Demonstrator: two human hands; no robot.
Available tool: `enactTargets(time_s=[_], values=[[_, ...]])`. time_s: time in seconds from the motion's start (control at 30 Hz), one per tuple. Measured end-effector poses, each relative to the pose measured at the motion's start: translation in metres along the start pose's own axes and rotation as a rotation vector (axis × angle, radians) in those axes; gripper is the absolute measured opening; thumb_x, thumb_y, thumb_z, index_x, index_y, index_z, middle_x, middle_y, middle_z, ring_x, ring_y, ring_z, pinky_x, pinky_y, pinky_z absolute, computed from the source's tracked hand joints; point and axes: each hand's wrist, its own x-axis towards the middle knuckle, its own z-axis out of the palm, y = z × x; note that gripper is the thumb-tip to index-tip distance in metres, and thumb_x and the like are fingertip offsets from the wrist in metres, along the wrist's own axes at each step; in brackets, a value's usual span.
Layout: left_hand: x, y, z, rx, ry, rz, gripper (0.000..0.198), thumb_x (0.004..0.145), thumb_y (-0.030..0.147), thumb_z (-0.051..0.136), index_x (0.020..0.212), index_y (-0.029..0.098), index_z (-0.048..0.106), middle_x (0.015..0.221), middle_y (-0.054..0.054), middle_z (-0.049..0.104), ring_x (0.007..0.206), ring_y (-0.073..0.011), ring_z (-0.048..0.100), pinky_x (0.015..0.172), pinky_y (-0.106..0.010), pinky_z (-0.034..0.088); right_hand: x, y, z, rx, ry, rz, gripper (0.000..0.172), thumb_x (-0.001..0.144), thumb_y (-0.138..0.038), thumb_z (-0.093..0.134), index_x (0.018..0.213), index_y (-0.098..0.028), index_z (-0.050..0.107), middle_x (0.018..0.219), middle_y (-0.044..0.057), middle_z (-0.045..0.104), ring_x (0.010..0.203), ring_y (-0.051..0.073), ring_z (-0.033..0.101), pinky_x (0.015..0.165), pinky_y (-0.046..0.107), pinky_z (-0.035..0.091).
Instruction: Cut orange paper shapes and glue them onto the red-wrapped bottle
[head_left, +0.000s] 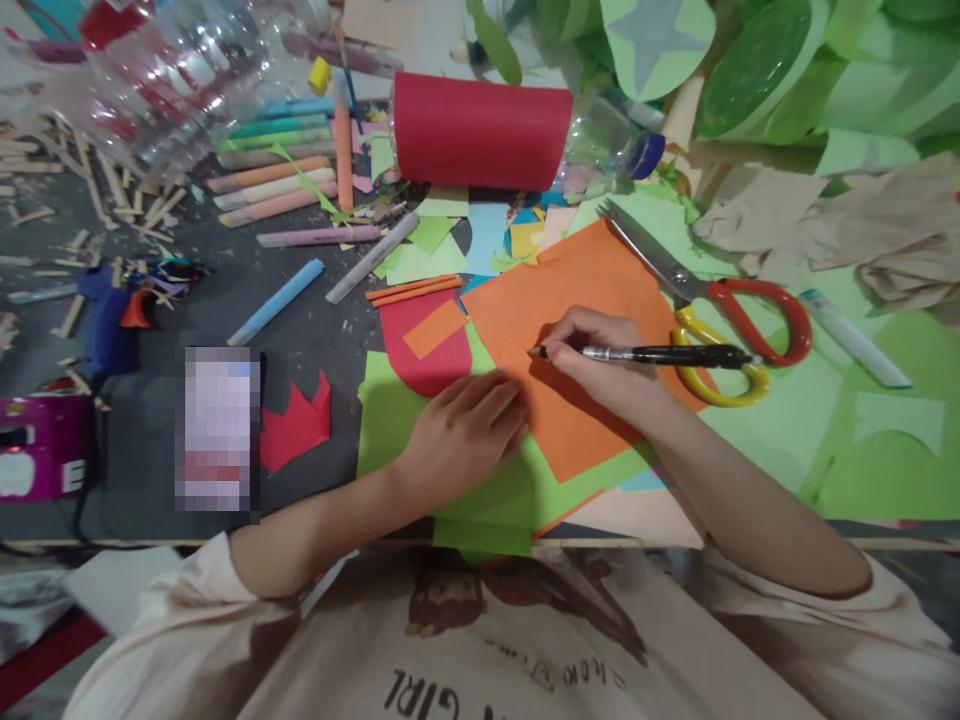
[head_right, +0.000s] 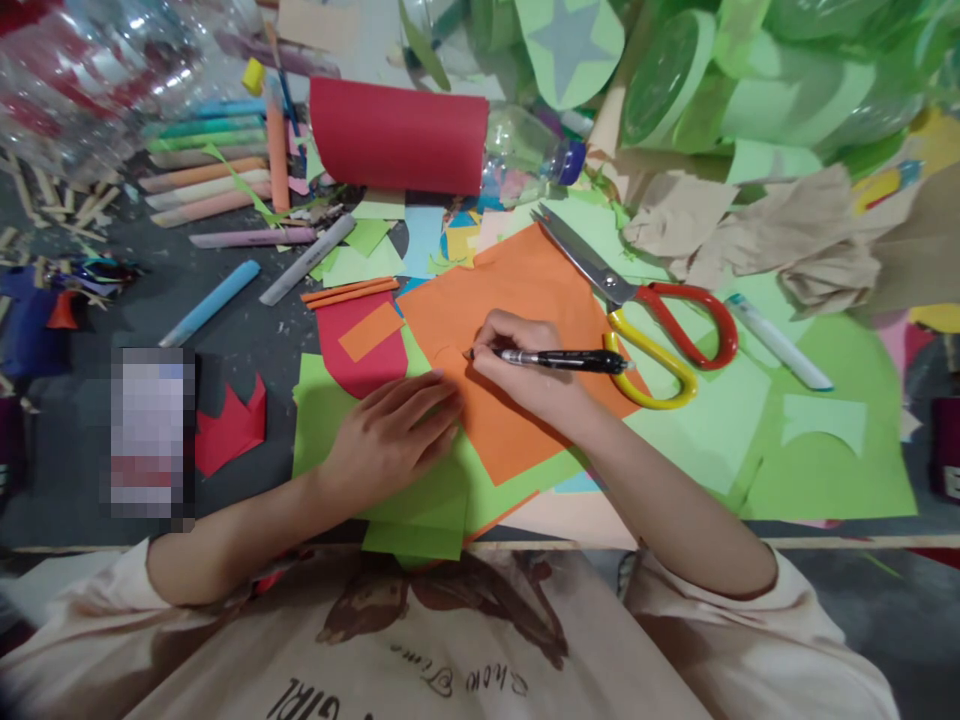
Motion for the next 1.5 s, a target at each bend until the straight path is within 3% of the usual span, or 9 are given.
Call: enactTargets(time_s=[1.13, 1.27, 1.33, 1.4, 1.5], values=[[0.002, 0.001, 0.000, 0.015, 0.028, 0.007, 0.016, 0.092, 0.014, 0.055, 0.097, 0.012, 0.070, 0.102, -0.007, 0.077, 0.100, -0.0217, 0.073, 0.083, -0.032, 0.061, 0.002, 0.001, -0.003, 0.026, -0.018, -0.014, 0.012, 0.066, -0.018, 0.058, 0.056, -0.021, 0.051, 0.056, -0.004, 0.055, 0.052, 0.010, 0.048, 0.051, 0.025, 0.036], [0.001, 0.000, 0.000, 0.011, 0.034, 0.009, 0.016, 0.093, 0.014, 0.054, 0.096, 0.011, 0.070, 0.100, -0.007, 0.077, 0.099, -0.0223, 0.074, 0.080, -0.033, 0.061, 0.000, 0.008, -0.003, 0.112, 0.017, -0.046, 0.013, 0.075, -0.020, 0.061, 0.063, -0.021, 0.057, 0.057, -0.004, 0.058, 0.048, 0.010, 0.051, 0.048, 0.024, 0.040], [0.001, -0.001, 0.000, 0.007, 0.027, 0.013, 0.016, 0.093, 0.014, 0.054, 0.096, 0.012, 0.070, 0.100, -0.006, 0.077, 0.098, -0.0222, 0.074, 0.079, -0.033, 0.061, -0.002, 0.011, -0.001, 0.143, 0.092, -0.083, 0.014, 0.087, -0.029, 0.059, 0.076, -0.022, 0.064, 0.069, 0.000, 0.067, 0.054, 0.012, 0.060, 0.052, 0.027, 0.047], [0.001, -0.001, 0.000, 0.010, 0.025, 0.017, 0.016, 0.093, 0.014, 0.054, 0.096, 0.012, 0.069, 0.101, -0.007, 0.077, 0.099, -0.0224, 0.074, 0.078, -0.033, 0.061, -0.001, 0.013, 0.000, 0.036, 0.121, -0.214, 0.015, 0.093, -0.033, 0.057, 0.087, -0.024, 0.068, 0.084, 0.003, 0.074, 0.070, 0.017, 0.069, 0.065, 0.032, 0.055], [0.001, -0.002, 0.001, 0.017, 0.026, 0.022, 0.015, 0.093, 0.015, 0.055, 0.099, 0.011, 0.069, 0.105, -0.008, 0.077, 0.100, -0.0229, 0.074, 0.078, -0.034, 0.061, 0.001, 0.015, 0.000, -0.261, 0.015, -0.490, 0.011, 0.093, -0.026, 0.060, 0.093, -0.027, 0.070, 0.092, 0.005, 0.078, 0.087, 0.022, 0.072, 0.085, 0.040, 0.056]])
